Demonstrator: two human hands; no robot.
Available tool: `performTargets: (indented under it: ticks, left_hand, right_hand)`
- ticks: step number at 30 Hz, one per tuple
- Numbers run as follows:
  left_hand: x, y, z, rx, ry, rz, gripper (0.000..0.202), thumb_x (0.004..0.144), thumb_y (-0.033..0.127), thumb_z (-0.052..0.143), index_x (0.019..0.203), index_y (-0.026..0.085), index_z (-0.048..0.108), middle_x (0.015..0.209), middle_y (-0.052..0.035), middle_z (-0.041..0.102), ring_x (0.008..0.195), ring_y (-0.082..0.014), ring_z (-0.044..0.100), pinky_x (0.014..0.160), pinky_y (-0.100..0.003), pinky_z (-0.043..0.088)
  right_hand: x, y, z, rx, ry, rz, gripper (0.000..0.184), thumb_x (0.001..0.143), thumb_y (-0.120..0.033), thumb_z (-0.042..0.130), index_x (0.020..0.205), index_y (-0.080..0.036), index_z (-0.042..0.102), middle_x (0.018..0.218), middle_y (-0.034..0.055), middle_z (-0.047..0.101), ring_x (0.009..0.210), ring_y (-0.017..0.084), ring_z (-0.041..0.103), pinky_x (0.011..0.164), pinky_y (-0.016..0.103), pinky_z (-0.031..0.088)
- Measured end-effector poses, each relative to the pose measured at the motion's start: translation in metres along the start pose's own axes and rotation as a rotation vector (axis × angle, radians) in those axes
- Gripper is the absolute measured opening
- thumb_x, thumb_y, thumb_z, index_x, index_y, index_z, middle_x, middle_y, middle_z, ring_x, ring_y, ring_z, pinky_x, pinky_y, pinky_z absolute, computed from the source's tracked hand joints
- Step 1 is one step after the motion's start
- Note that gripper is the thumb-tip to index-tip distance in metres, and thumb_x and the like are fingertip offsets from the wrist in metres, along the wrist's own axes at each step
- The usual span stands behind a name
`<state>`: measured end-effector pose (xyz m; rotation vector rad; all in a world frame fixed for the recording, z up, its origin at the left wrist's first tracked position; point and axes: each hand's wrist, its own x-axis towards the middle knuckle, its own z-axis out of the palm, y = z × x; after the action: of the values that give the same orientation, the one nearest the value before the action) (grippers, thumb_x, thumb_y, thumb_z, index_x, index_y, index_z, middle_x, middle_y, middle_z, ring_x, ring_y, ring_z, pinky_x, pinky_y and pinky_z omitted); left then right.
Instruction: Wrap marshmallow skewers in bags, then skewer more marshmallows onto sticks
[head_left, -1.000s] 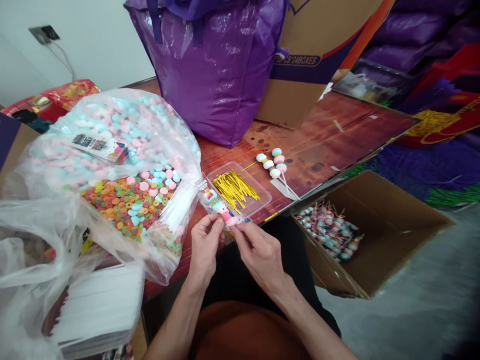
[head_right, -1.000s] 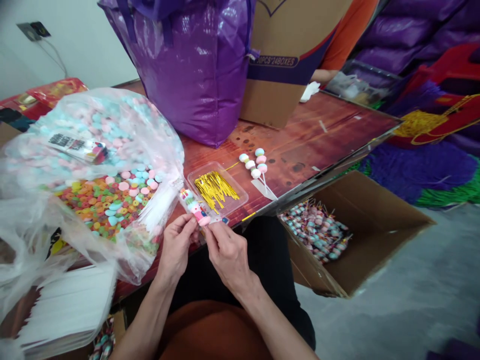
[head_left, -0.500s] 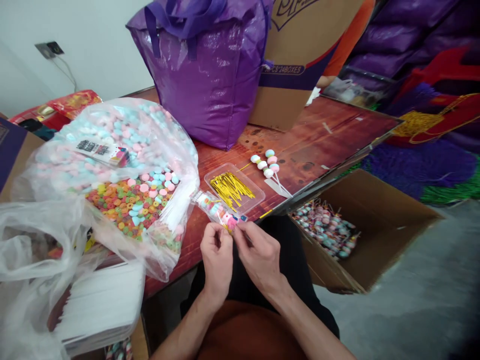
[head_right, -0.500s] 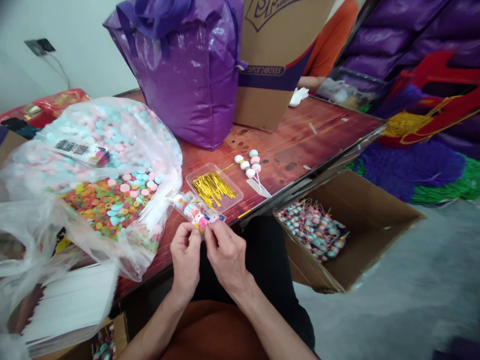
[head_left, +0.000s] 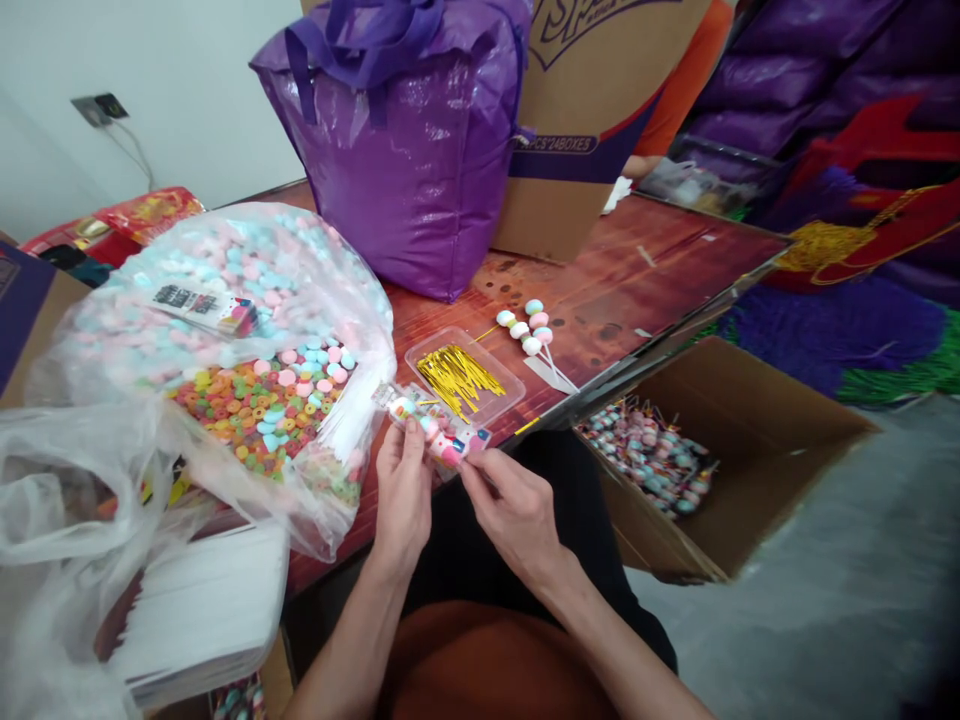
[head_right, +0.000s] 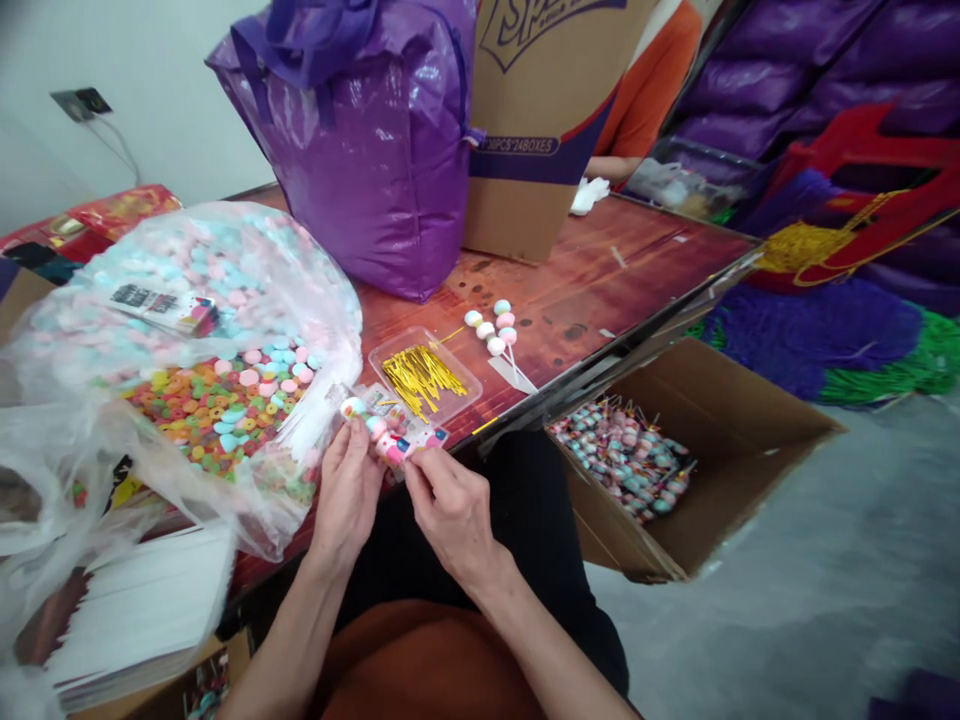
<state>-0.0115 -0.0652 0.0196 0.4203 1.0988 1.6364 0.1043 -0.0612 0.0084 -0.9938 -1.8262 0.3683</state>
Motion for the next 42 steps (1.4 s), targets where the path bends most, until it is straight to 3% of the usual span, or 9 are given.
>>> performTargets:
  ticks: [3, 7, 13, 20, 23, 27, 31, 37, 42]
  left_hand:
    - [0.007, 0.0, 0.003, -0.131, -0.012, -0.056, 0.033, 0.081, 0.044, 0.076, 0.096, 0.017, 0.065, 0.093, -0.0053, 0.073, 0.088, -0.0173, 0.07, 0.086, -0.033, 0.054]
    - [0.008, -0.004, 0.007, -0.245, 0.03, -0.032, 0.027, 0.082, 0.037, 0.077, 0.098, 0.019, 0.065, 0.099, -0.005, 0.074, 0.097, -0.0172, 0.071, 0.091, -0.033, 0.054]
    - [0.007, -0.006, 0.008, -0.294, 0.073, -0.021, 0.017, 0.087, 0.033, 0.072, 0.096, 0.019, 0.065, 0.098, -0.003, 0.073, 0.096, -0.0138, 0.071, 0.089, -0.027, 0.054]
    - [0.008, -0.011, 0.007, -0.276, 0.109, -0.015, 0.023, 0.084, 0.037, 0.074, 0.093, 0.019, 0.063, 0.098, -0.0025, 0.072, 0.098, -0.0141, 0.069, 0.095, -0.028, 0.051]
    - [0.007, -0.009, 0.007, -0.26, 0.098, -0.02, 0.024, 0.083, 0.038, 0.075, 0.092, 0.02, 0.062, 0.097, -0.0013, 0.071, 0.095, -0.0136, 0.069, 0.092, -0.028, 0.052]
    - [0.004, -0.01, 0.008, -0.206, 0.018, -0.079, 0.025, 0.08, 0.034, 0.078, 0.093, 0.02, 0.061, 0.089, 0.0013, 0.068, 0.081, -0.0102, 0.066, 0.085, -0.026, 0.052]
    - [-0.004, -0.015, 0.012, -0.169, -0.073, -0.115, 0.027, 0.08, 0.036, 0.078, 0.094, 0.018, 0.063, 0.091, -0.0006, 0.068, 0.087, -0.0122, 0.066, 0.089, -0.028, 0.052]
    - [-0.01, -0.016, 0.015, -0.084, -0.1, -0.075, 0.027, 0.083, 0.037, 0.076, 0.099, 0.02, 0.062, 0.099, -0.0011, 0.067, 0.096, -0.0128, 0.065, 0.092, -0.027, 0.05]
    - [0.0, -0.01, 0.01, -0.072, -0.044, -0.051, 0.033, 0.08, 0.041, 0.077, 0.097, 0.018, 0.061, 0.092, -0.0018, 0.069, 0.087, -0.0141, 0.068, 0.088, -0.031, 0.054]
  right_hand:
    - [-0.003, 0.0, 0.003, 0.059, 0.027, 0.08, 0.006, 0.095, -0.015, 0.058, 0.096, -0.019, 0.063, 0.072, 0.0007, 0.068, 0.058, 0.012, 0.065, 0.058, 0.021, 0.054]
    - [-0.009, 0.001, 0.008, 0.136, 0.066, 0.184, 0.016, 0.094, -0.016, 0.061, 0.109, -0.02, 0.063, 0.08, 0.0012, 0.072, 0.062, 0.013, 0.068, 0.062, 0.022, 0.059]
    - [-0.015, -0.001, 0.014, 0.174, 0.085, 0.08, 0.019, 0.094, -0.01, 0.06, 0.108, -0.02, 0.07, 0.092, 0.0061, 0.077, 0.079, 0.018, 0.074, 0.075, 0.028, 0.062]
    - [-0.021, 0.0, 0.019, 0.145, 0.102, 0.022, 0.024, 0.093, -0.008, 0.059, 0.108, -0.02, 0.074, 0.084, 0.0065, 0.077, 0.07, 0.017, 0.072, 0.065, 0.028, 0.061]
    - [-0.023, 0.002, 0.02, 0.162, 0.093, 0.063, 0.02, 0.093, -0.01, 0.059, 0.104, -0.019, 0.073, 0.082, 0.0063, 0.075, 0.068, 0.017, 0.071, 0.063, 0.028, 0.06]
    - [-0.021, 0.005, 0.023, 0.246, 0.094, 0.268, 0.01, 0.093, -0.017, 0.061, 0.086, -0.018, 0.068, 0.071, 0.0009, 0.069, 0.057, 0.012, 0.063, 0.055, 0.022, 0.054]
    - [-0.014, 0.009, 0.024, 0.243, 0.095, 0.407, 0.023, 0.09, -0.023, 0.065, 0.069, -0.019, 0.055, 0.06, -0.0049, 0.057, 0.049, 0.009, 0.051, 0.05, 0.019, 0.046]
    - [-0.001, 0.009, 0.009, 0.246, -0.051, 0.46, 0.012, 0.088, -0.028, 0.064, 0.08, -0.019, 0.063, 0.067, -0.0028, 0.064, 0.053, 0.011, 0.053, 0.05, 0.02, 0.045]
    - [-0.009, 0.007, -0.009, 0.324, -0.213, 0.495, 0.029, 0.095, -0.033, 0.056, 0.07, -0.019, 0.058, 0.057, -0.0046, 0.049, 0.05, 0.01, 0.043, 0.048, 0.021, 0.038]
